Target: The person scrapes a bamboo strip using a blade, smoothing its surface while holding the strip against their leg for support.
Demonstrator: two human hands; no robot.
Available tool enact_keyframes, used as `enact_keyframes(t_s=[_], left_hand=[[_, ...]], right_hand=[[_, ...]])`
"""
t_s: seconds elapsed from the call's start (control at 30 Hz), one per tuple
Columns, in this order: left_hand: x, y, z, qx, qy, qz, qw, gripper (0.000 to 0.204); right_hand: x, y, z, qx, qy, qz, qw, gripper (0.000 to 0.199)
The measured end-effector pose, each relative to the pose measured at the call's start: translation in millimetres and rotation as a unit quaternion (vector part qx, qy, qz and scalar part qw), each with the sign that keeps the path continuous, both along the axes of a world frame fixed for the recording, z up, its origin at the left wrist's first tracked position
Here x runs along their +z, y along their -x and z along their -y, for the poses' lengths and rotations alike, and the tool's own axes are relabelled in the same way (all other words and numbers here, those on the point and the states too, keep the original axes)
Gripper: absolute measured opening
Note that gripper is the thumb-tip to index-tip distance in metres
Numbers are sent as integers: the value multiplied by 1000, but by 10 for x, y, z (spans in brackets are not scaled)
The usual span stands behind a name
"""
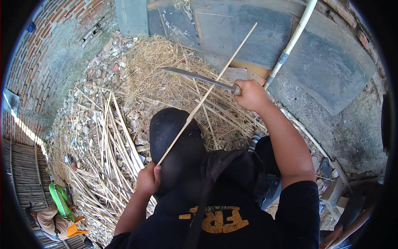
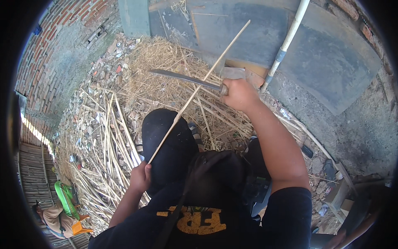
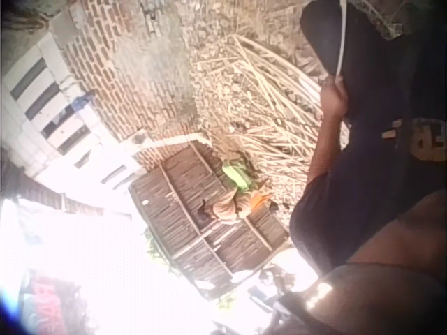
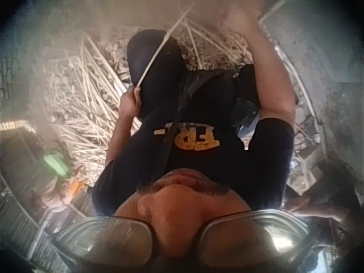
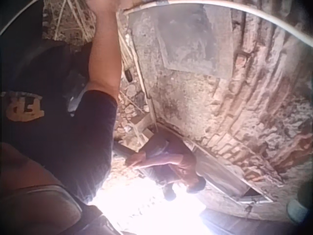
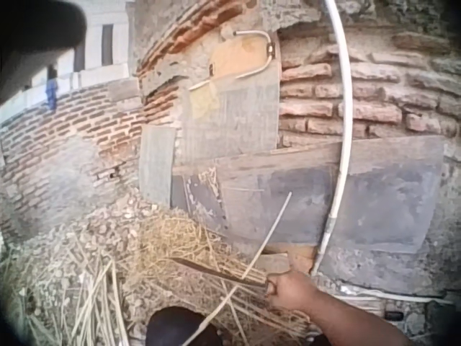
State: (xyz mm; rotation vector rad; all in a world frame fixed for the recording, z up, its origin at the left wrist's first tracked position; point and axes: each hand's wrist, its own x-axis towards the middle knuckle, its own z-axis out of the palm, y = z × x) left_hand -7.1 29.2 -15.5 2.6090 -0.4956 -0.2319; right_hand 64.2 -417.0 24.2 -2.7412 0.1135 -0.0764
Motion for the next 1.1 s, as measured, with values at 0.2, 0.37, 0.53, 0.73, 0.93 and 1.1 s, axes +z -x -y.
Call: enact_keyframes(t_s=[0.2,0.37,0.53,0.73,0.93,1.1], left_hand=[[-27,77,-78,6,-10,9,1000,34],[-137,87,-29,9,-2,32,999,32],[-51,70,-37,11,-44,34,998,31],[-89,51,-63,-2,4,14,1000,32],[-17,22,-14,-4,13,8,1000,32],[-37,52,-93,0,24,-7,1000,33]], right_hand=[[238,124,-125,30,1,-12,999,36],[185,57,-115,50,32,-37,998,32],[-26,-26,98,11,36,31,999,22],[168,106,-229,69,-19,-3,997,22],[19,-1,44,3,9,34,999,23],[210,107,-261,57,26,-13,998,29]])
